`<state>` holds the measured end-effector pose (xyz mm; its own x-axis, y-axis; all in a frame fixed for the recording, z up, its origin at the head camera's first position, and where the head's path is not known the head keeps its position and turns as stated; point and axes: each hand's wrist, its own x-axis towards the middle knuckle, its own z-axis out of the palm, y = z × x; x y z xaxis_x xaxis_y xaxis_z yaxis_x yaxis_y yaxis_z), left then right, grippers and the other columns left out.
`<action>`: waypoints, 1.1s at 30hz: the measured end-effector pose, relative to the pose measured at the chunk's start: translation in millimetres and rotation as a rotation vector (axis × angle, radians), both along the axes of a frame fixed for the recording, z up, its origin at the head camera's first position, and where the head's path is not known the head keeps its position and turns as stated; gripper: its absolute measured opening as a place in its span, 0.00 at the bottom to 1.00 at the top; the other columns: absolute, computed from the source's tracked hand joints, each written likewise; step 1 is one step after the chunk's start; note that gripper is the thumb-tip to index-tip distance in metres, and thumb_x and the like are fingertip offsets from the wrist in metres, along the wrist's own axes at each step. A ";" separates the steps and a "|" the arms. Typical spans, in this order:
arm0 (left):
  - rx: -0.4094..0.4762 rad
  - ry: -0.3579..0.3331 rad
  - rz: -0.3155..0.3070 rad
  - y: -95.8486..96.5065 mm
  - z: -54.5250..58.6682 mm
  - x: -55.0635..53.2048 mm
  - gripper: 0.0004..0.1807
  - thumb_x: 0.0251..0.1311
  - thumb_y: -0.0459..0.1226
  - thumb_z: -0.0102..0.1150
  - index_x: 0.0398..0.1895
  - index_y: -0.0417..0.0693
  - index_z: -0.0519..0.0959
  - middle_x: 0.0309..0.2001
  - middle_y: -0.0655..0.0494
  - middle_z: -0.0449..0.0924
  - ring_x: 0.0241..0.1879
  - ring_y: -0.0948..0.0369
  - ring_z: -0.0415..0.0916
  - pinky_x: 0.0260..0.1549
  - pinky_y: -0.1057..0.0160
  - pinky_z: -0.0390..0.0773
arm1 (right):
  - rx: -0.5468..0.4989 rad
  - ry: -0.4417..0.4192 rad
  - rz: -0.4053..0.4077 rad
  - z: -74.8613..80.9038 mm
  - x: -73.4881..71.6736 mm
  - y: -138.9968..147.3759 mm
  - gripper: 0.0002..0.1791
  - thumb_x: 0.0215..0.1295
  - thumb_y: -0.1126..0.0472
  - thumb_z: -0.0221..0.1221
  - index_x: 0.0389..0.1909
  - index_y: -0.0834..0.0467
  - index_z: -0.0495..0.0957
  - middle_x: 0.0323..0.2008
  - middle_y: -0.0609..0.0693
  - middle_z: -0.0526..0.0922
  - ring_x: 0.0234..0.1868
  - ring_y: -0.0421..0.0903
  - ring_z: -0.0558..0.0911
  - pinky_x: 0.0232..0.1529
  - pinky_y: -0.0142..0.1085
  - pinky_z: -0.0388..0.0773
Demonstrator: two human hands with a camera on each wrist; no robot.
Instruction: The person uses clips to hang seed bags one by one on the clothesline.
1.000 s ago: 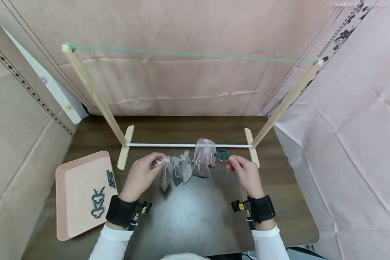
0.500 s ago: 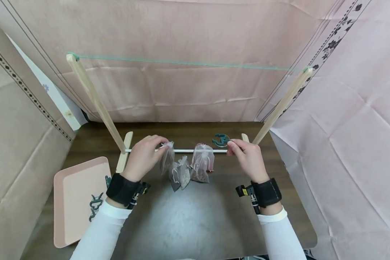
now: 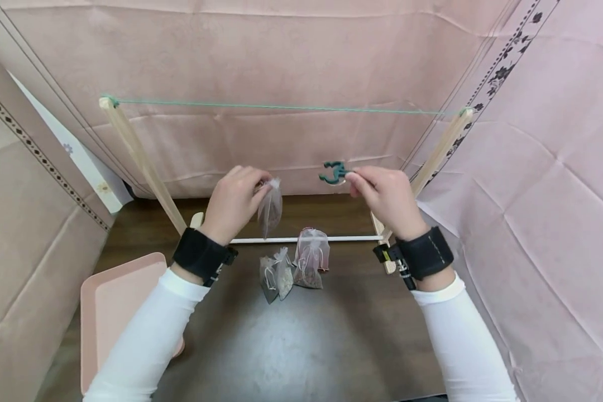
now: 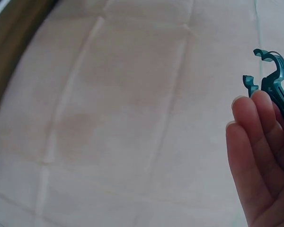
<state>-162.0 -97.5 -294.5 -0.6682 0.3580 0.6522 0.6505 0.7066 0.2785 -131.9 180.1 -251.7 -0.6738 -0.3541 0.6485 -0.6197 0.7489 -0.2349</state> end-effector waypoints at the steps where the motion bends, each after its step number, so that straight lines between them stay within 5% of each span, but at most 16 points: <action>1: 0.005 0.017 -0.003 1.9 5.5 -2.3 0.08 0.57 0.40 0.57 0.36 0.46 0.79 0.33 0.55 0.78 0.33 0.60 0.68 0.33 0.64 0.68 | 0.017 0.014 0.008 7.2 -1.9 -2.6 0.13 0.63 0.53 0.52 0.23 0.55 0.78 0.18 0.42 0.77 0.22 0.38 0.75 0.28 0.33 0.69; 13: -0.030 0.253 0.077 20.8 61.4 -18.7 0.07 0.55 0.39 0.59 0.31 0.45 0.82 0.42 0.50 0.71 0.43 0.52 0.62 0.39 0.57 0.65 | 0.219 0.042 0.013 71.8 -25.8 -24.0 0.19 0.65 0.49 0.48 0.20 0.55 0.74 0.16 0.44 0.74 0.20 0.41 0.71 0.27 0.35 0.66; 19: -0.056 0.289 0.103 25.2 82.1 -20.4 0.10 0.57 0.43 0.56 0.31 0.48 0.83 0.53 0.52 0.68 0.55 0.52 0.55 0.46 0.51 0.57 | 0.300 0.022 0.008 95.0 -33.3 -33.6 0.18 0.66 0.50 0.47 0.22 0.56 0.76 0.17 0.45 0.75 0.20 0.42 0.72 0.26 0.35 0.67; 25: -0.090 0.251 0.110 29.0 91.8 -28.6 0.10 0.57 0.44 0.55 0.31 0.48 0.82 0.53 0.53 0.70 0.58 0.54 0.56 0.52 0.52 0.53 | 0.378 -0.002 0.004 114.0 -40.4 -43.3 0.19 0.66 0.51 0.47 0.21 0.58 0.75 0.17 0.48 0.76 0.21 0.45 0.73 0.27 0.37 0.67; 33: -0.132 0.082 0.150 30.7 97.6 -37.2 0.08 0.57 0.44 0.55 0.34 0.52 0.81 0.38 0.60 0.80 0.48 0.58 0.66 0.51 0.54 0.56 | 0.524 -0.052 -0.045 130.6 -48.4 -60.4 0.19 0.66 0.50 0.47 0.24 0.58 0.74 0.19 0.50 0.75 0.22 0.46 0.71 0.25 0.37 0.64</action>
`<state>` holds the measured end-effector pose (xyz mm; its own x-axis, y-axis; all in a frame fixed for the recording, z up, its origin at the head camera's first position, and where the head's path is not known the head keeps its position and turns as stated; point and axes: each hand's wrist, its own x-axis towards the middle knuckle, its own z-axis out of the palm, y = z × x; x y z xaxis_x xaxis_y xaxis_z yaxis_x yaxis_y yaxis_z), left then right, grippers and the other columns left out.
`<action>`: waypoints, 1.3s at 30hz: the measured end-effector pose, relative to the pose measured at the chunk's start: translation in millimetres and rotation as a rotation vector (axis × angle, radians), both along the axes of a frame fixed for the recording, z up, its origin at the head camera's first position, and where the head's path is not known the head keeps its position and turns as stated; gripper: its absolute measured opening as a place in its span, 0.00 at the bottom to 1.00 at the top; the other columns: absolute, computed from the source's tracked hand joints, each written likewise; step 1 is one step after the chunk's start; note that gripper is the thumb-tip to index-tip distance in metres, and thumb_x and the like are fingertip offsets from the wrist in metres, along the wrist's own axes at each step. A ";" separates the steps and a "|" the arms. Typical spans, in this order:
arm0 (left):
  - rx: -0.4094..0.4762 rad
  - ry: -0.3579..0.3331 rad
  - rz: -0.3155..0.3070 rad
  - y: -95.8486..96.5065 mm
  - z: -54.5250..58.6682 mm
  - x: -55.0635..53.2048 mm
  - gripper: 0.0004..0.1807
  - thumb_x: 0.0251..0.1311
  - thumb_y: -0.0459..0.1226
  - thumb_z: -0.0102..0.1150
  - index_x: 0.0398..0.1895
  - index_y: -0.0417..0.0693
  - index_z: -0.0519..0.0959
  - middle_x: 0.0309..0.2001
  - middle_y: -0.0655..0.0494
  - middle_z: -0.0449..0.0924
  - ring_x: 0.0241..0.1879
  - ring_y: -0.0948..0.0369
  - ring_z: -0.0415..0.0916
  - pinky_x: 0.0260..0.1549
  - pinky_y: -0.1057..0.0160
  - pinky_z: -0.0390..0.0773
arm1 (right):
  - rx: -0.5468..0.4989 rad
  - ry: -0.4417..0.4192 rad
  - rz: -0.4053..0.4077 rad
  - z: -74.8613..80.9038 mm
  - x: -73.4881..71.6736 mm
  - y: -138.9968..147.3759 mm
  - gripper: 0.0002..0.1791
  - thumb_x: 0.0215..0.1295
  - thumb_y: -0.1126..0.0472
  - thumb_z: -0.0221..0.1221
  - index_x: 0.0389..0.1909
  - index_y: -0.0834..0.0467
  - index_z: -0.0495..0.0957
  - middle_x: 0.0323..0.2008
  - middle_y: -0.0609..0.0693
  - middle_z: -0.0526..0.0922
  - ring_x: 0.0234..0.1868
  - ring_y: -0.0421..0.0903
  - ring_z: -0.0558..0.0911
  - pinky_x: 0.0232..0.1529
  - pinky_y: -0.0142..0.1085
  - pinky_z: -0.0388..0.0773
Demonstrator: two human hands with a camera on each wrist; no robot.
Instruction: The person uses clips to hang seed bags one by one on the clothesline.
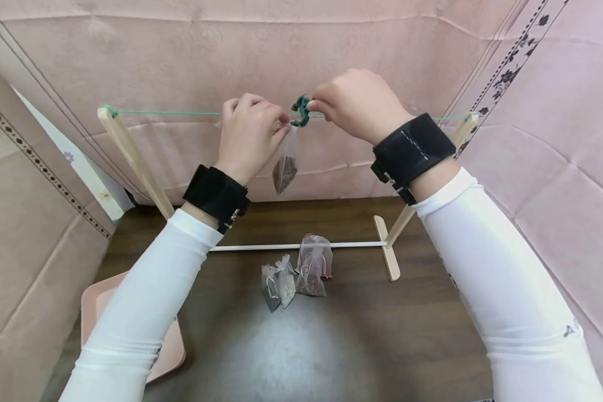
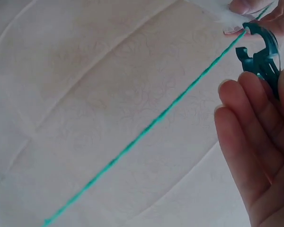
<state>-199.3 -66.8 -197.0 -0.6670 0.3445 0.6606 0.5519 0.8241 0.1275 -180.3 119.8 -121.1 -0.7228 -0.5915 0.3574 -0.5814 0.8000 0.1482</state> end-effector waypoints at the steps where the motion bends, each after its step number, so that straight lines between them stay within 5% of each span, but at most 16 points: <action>1: 0.002 -0.018 0.001 0.4 0.2 -1.2 0.08 0.58 0.44 0.55 0.34 0.53 0.81 0.36 0.61 0.81 0.46 0.58 0.67 0.51 0.54 0.56 | 0.015 -0.005 -0.004 1.0 -1.2 -1.1 0.19 0.66 0.50 0.47 0.23 0.58 0.74 0.19 0.50 0.75 0.22 0.46 0.71 0.25 0.37 0.65; 8: 0.021 -0.062 -0.020 2.2 -2.0 -7.9 0.06 0.58 0.41 0.55 0.33 0.51 0.79 0.31 0.59 0.81 0.38 0.58 0.70 0.48 0.55 0.61 | 0.091 0.007 0.007 -1.0 -5.5 -9.4 0.18 0.66 0.52 0.48 0.23 0.59 0.76 0.18 0.50 0.73 0.21 0.48 0.69 0.24 0.39 0.67; 21: 0.005 -0.031 -0.038 0.3 -2.2 -10.9 0.07 0.58 0.39 0.54 0.34 0.48 0.80 0.33 0.56 0.81 0.39 0.56 0.68 0.43 0.54 0.66 | 0.191 0.040 0.000 -5.5 -5.3 -25.0 0.16 0.65 0.55 0.51 0.30 0.63 0.79 0.22 0.54 0.78 0.24 0.49 0.74 0.29 0.42 0.73; 39: -0.036 -0.074 -0.053 -2.4 -3.2 -10.9 0.05 0.56 0.38 0.56 0.27 0.48 0.79 0.29 0.56 0.80 0.37 0.56 0.69 0.40 0.55 0.65 | 0.212 0.048 0.031 -19.5 -7.8 -30.2 0.15 0.64 0.55 0.52 0.30 0.63 0.80 0.19 0.53 0.76 0.20 0.47 0.69 0.26 0.40 0.72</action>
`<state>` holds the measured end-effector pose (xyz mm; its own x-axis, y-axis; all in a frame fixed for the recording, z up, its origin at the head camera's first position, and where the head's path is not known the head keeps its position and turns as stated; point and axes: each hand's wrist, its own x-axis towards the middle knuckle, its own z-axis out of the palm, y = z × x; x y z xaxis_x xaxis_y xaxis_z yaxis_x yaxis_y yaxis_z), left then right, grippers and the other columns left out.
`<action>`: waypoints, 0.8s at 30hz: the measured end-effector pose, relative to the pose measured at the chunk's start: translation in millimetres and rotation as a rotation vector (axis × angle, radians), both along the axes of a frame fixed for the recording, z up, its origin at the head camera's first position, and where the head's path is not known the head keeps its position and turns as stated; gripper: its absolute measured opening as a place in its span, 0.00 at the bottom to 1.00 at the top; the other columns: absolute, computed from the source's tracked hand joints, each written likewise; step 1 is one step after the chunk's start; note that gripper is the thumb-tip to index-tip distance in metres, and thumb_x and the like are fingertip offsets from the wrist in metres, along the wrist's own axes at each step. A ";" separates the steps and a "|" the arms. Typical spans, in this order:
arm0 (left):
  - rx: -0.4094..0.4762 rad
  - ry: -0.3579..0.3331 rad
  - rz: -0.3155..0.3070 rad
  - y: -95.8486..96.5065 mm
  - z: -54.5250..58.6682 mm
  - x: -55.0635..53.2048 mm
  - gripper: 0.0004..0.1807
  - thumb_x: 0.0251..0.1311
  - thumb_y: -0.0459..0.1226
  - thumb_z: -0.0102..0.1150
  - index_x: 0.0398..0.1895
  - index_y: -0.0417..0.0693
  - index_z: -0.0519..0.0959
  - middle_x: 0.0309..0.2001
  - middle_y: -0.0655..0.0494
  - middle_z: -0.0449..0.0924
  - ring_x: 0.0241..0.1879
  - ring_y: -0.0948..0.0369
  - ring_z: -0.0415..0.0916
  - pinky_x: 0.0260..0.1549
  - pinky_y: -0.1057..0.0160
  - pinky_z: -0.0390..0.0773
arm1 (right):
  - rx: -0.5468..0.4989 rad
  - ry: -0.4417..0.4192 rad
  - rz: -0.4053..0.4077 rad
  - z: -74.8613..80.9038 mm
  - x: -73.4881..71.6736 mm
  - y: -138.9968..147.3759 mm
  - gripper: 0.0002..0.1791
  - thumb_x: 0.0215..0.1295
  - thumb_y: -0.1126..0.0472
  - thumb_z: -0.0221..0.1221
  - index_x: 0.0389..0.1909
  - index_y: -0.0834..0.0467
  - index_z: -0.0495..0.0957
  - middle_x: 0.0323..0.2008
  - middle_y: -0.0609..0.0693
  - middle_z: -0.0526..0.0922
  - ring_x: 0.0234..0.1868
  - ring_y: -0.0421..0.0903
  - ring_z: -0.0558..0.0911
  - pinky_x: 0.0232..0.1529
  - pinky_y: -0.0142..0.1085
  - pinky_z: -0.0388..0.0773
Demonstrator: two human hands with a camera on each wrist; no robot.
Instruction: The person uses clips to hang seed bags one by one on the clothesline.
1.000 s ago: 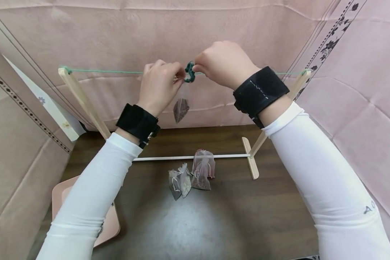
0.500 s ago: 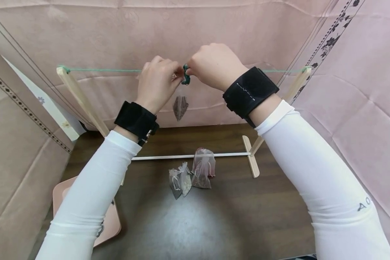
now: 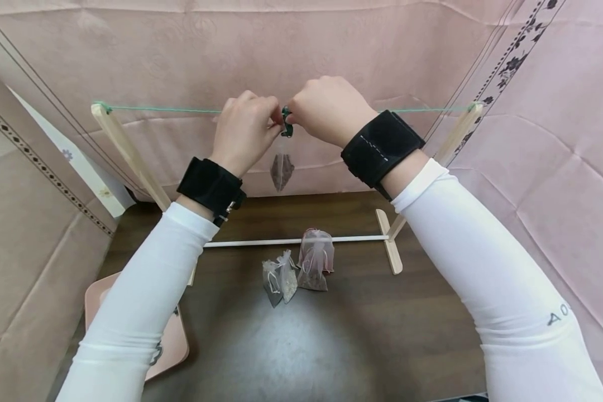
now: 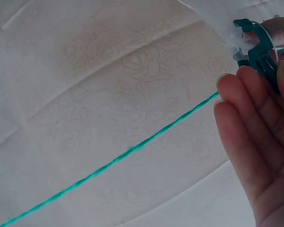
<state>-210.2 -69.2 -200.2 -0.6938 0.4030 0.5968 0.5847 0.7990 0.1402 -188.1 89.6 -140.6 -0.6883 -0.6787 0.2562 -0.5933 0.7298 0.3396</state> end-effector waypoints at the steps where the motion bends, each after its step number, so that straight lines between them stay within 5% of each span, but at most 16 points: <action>1: 0.001 0.001 -0.003 -0.1 -0.5 0.1 0.05 0.56 0.38 0.56 0.27 0.48 0.79 0.29 0.56 0.80 0.37 0.56 0.69 0.39 0.55 0.65 | 0.002 0.004 0.004 -0.5 0.0 -0.3 0.15 0.64 0.55 0.52 0.31 0.63 0.80 0.19 0.53 0.75 0.20 0.47 0.69 0.26 0.40 0.72; 24: -0.013 -0.032 -0.059 -2.6 -8.2 -0.4 0.05 0.56 0.39 0.56 0.28 0.49 0.78 0.30 0.57 0.80 0.36 0.57 0.68 0.39 0.58 0.66 | 0.018 -0.065 0.013 -4.8 -0.5 -0.7 0.15 0.63 0.54 0.53 0.31 0.62 0.79 0.19 0.52 0.74 0.20 0.46 0.69 0.26 0.40 0.72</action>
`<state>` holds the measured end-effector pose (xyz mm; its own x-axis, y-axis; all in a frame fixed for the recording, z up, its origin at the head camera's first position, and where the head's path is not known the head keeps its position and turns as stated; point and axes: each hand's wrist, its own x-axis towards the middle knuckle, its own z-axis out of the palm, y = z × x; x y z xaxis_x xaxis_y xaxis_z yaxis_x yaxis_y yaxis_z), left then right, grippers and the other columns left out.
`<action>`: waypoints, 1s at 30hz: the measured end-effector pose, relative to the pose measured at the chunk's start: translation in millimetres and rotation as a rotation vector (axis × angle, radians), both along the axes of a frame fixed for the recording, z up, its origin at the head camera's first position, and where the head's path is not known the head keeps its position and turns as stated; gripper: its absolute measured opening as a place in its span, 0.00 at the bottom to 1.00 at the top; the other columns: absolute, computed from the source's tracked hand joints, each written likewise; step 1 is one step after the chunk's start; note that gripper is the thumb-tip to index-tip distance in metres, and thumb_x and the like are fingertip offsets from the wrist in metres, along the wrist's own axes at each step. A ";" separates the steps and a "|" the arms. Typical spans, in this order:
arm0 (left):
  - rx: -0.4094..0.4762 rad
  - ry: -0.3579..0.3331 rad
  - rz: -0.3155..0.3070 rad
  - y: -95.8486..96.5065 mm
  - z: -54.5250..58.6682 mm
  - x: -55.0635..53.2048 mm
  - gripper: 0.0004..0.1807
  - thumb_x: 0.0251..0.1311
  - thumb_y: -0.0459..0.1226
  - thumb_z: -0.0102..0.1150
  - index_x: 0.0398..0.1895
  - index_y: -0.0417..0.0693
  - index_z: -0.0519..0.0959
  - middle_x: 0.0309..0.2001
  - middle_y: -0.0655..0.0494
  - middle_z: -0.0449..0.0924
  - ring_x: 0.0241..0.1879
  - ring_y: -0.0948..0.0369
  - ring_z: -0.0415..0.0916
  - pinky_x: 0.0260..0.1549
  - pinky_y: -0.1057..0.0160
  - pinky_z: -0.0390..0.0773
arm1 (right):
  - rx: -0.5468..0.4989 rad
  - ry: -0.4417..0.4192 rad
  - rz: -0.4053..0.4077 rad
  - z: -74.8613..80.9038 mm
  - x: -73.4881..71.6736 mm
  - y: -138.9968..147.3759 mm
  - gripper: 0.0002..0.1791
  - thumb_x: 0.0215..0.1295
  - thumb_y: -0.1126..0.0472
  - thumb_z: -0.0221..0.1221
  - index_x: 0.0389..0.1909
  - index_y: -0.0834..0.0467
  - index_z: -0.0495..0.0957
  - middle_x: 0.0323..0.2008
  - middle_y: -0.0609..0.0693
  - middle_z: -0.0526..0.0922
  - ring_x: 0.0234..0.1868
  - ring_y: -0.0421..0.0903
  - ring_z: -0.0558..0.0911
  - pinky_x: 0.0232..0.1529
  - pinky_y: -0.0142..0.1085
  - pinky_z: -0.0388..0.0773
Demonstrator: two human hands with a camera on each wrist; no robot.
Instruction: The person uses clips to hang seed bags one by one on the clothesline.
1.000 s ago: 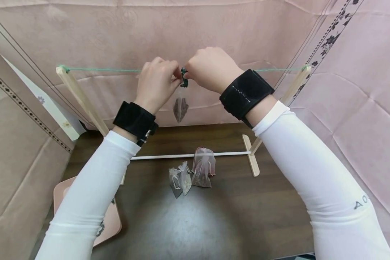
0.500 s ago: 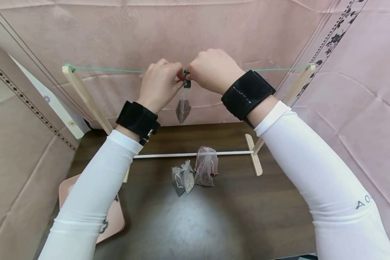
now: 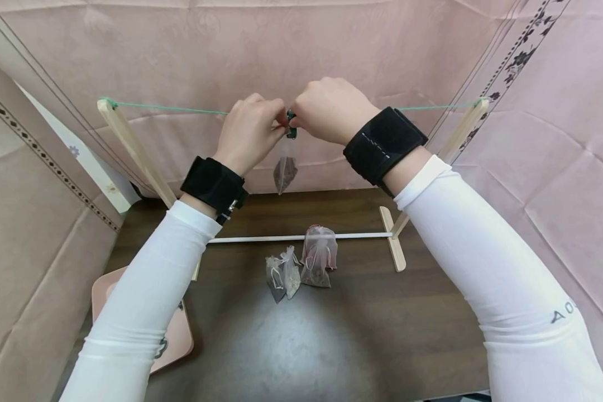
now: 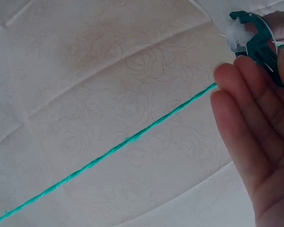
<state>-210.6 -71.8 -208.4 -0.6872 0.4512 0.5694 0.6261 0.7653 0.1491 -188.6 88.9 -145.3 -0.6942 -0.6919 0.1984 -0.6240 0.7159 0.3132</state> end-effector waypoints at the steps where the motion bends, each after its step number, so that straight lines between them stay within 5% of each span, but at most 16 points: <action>1: -0.002 -0.001 -0.001 0.2 0.0 0.0 0.05 0.56 0.39 0.56 0.28 0.49 0.78 0.30 0.57 0.80 0.36 0.57 0.68 0.39 0.58 0.66 | 0.000 -0.002 0.000 0.1 0.4 0.2 0.15 0.63 0.54 0.53 0.31 0.63 0.79 0.19 0.52 0.74 0.20 0.46 0.69 0.26 0.40 0.72; 30: -0.018 0.019 -0.024 -3.6 -3.8 -0.2 0.02 0.55 0.37 0.58 0.29 0.49 0.77 0.29 0.59 0.80 0.35 0.57 0.68 0.33 0.59 0.64 | 0.005 -0.113 -0.029 1.6 4.9 -4.3 0.17 0.56 0.50 0.60 0.35 0.61 0.79 0.24 0.51 0.78 0.23 0.46 0.72 0.28 0.39 0.72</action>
<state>-210.7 -75.3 -212.2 -0.6653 0.4773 0.5742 0.6466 0.7528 0.1235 -183.7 84.6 -143.7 -0.7317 -0.6721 0.1139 -0.6347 0.7326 0.2459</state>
